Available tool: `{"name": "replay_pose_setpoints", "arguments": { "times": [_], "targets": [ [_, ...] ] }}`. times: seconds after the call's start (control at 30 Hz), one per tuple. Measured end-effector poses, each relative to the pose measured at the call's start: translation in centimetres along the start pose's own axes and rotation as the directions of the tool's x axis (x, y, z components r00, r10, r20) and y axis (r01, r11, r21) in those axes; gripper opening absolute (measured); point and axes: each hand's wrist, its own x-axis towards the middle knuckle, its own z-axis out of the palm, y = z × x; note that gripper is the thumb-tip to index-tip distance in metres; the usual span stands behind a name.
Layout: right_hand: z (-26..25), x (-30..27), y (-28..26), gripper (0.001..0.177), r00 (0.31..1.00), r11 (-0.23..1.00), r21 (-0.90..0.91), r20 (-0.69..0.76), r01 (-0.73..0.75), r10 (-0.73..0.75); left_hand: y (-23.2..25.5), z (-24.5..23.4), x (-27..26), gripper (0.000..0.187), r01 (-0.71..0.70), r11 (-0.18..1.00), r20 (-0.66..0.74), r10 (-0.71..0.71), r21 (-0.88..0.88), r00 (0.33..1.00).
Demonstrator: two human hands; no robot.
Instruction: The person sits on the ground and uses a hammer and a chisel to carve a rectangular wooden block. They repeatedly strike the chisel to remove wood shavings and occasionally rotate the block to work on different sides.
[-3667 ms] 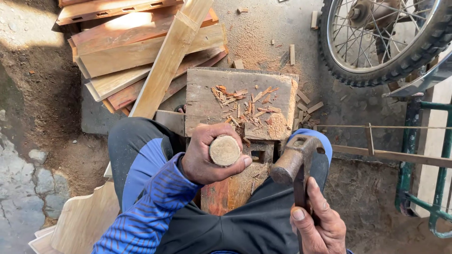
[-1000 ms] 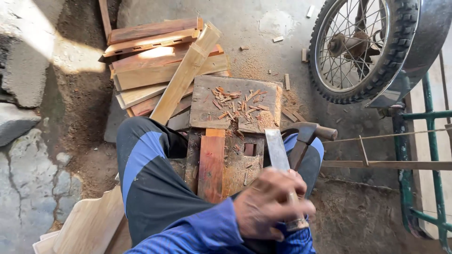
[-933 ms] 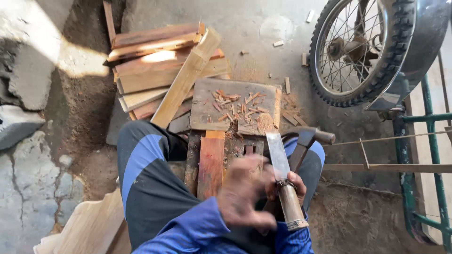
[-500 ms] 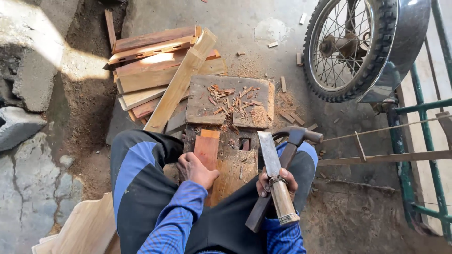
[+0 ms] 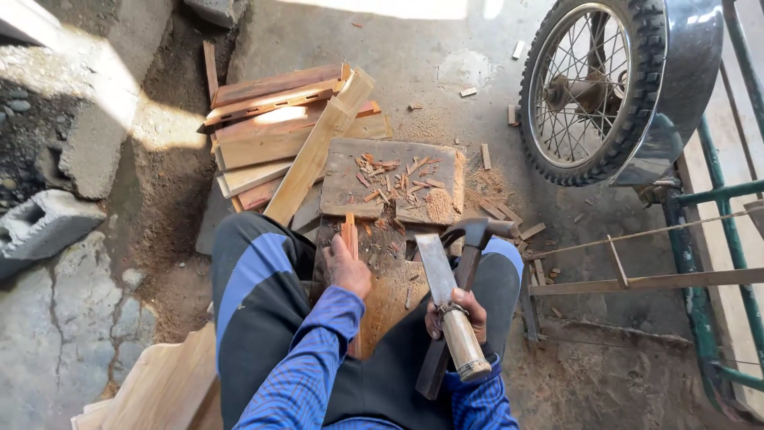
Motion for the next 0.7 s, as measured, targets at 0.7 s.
{"name": "replay_pose_setpoints", "arguments": {
  "times": [0.7],
  "targets": [
    [6.9,2.3,0.9,0.056,0.967,0.985,0.034,-0.188,-0.169,0.172,3.3,-8.4,3.8,0.022,0.108,0.480,0.001,-0.218,-0.871,0.976]
  ]
}}
